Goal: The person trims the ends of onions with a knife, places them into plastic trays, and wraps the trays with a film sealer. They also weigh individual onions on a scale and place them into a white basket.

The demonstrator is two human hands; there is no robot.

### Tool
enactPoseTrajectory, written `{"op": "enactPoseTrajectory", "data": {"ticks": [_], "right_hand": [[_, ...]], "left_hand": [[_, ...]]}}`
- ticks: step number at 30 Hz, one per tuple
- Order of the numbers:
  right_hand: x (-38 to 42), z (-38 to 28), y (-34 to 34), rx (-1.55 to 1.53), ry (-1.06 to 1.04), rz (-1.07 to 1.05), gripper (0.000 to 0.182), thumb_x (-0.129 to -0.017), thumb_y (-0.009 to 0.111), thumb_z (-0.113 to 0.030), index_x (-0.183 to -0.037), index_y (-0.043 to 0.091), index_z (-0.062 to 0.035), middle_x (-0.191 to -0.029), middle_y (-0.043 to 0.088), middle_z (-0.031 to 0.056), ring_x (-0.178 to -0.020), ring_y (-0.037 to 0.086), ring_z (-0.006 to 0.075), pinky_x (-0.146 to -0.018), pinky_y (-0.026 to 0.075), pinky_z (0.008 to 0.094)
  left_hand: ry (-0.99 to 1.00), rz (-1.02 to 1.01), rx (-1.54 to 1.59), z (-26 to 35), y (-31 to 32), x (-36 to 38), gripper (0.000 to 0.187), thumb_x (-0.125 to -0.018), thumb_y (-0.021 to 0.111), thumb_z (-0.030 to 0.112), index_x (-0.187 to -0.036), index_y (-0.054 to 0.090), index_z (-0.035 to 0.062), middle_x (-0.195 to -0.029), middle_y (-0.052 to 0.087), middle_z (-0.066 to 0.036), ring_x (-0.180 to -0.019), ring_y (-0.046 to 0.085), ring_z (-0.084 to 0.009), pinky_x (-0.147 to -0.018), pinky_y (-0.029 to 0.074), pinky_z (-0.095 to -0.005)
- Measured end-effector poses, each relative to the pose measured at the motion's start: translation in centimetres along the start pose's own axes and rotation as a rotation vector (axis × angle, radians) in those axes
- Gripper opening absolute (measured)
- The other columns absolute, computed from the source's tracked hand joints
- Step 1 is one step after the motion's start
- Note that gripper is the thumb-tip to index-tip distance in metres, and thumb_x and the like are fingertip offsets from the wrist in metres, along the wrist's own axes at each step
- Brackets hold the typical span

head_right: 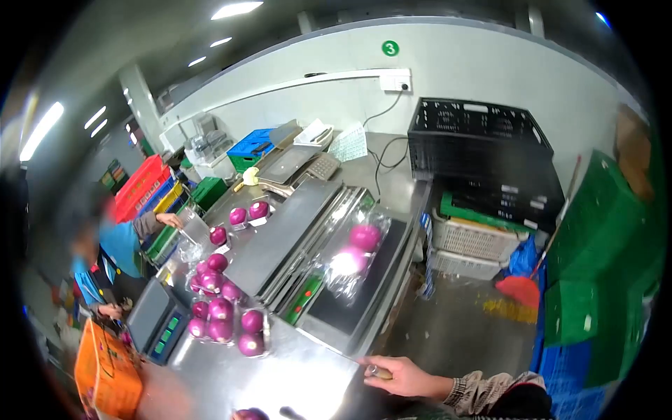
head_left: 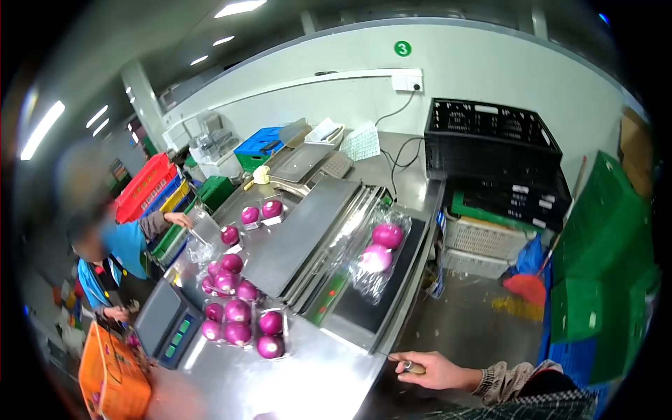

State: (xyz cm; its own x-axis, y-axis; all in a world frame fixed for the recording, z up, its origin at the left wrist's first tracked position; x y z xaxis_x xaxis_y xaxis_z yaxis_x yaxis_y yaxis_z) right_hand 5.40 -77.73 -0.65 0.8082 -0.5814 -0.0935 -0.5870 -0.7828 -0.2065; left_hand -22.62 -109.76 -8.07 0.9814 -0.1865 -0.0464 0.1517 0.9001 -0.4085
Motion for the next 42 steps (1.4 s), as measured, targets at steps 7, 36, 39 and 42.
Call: {"op": "enactPoseTrajectory", "data": {"ticks": [7, 36, 39, 42], "right_hand": [[-9.3, -0.1, -17.7, -0.123, 0.343, 0.14, 0.023, -0.085, 0.076, -0.021, -0.085, 0.062, -0.003, -0.066, 0.062, 0.0007, -0.054, 0.055, 0.004, -0.047, 0.044, 0.0205], [-84.5, 19.6, -45.7, -0.032, 0.303, 0.18, 0.025, -0.086, 0.065, -0.019, -0.08, 0.059, 0.0041, -0.062, 0.06, 0.0095, -0.048, 0.056, 0.0176, -0.044, 0.044, 0.0327], [-89.8, 26.3, -45.2, -0.081, 0.334, 0.161, 0.026, -0.085, 0.066, -0.022, -0.083, 0.059, 0.0032, -0.071, 0.062, 0.0093, -0.059, 0.06, 0.0174, -0.051, 0.046, 0.033], [-93.3, 31.1, -44.2, -0.209, 0.359, 0.163, 0.023, -0.091, 0.064, -0.023, -0.086, 0.057, -0.0013, -0.075, 0.059, 0.0081, -0.058, 0.055, 0.0169, -0.05, 0.044, 0.0303]], "left_hand": [[0.355, 0.021, 0.132, 17.1, 15.7, -5.4, 0.024, -0.091, 0.064, 0.017, -0.107, 0.062, -0.0004, -0.106, 0.061, -0.012, -0.097, 0.058, -0.0201, -0.085, 0.045, -0.0337], [-0.406, -0.1, 0.215, 29.5, 70.0, -48.2, 0.055, -0.085, 0.068, 0.046, -0.101, 0.058, -0.0057, -0.082, 0.057, -0.01, -0.06, 0.054, -0.0178, -0.046, 0.043, -0.031], [-0.538, -0.111, 0.177, 26.3, 73.0, -52.1, 0.076, -0.08, 0.066, 0.06, -0.121, 0.053, -0.003, -0.098, 0.057, -0.014, -0.079, 0.058, -0.026, -0.064, 0.05, -0.0404], [-0.564, -0.096, 0.297, 25.8, 74.5, -53.2, 0.083, -0.078, 0.064, 0.067, -0.124, 0.055, -0.0021, -0.096, 0.057, -0.009, -0.078, 0.053, -0.0232, -0.065, 0.045, -0.0403]]}}
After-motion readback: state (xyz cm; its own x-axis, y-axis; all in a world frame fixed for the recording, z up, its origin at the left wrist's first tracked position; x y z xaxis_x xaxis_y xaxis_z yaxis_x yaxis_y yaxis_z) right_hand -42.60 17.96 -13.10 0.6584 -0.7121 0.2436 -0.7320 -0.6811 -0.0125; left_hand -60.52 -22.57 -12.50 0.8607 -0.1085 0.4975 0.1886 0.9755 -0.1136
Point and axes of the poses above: each hand's wrist, its own x-axis away from the middle knuckle, its own y-axis out of the palm, z = x × y, the point moved 3 cm from there along -x, towards the middle knuckle
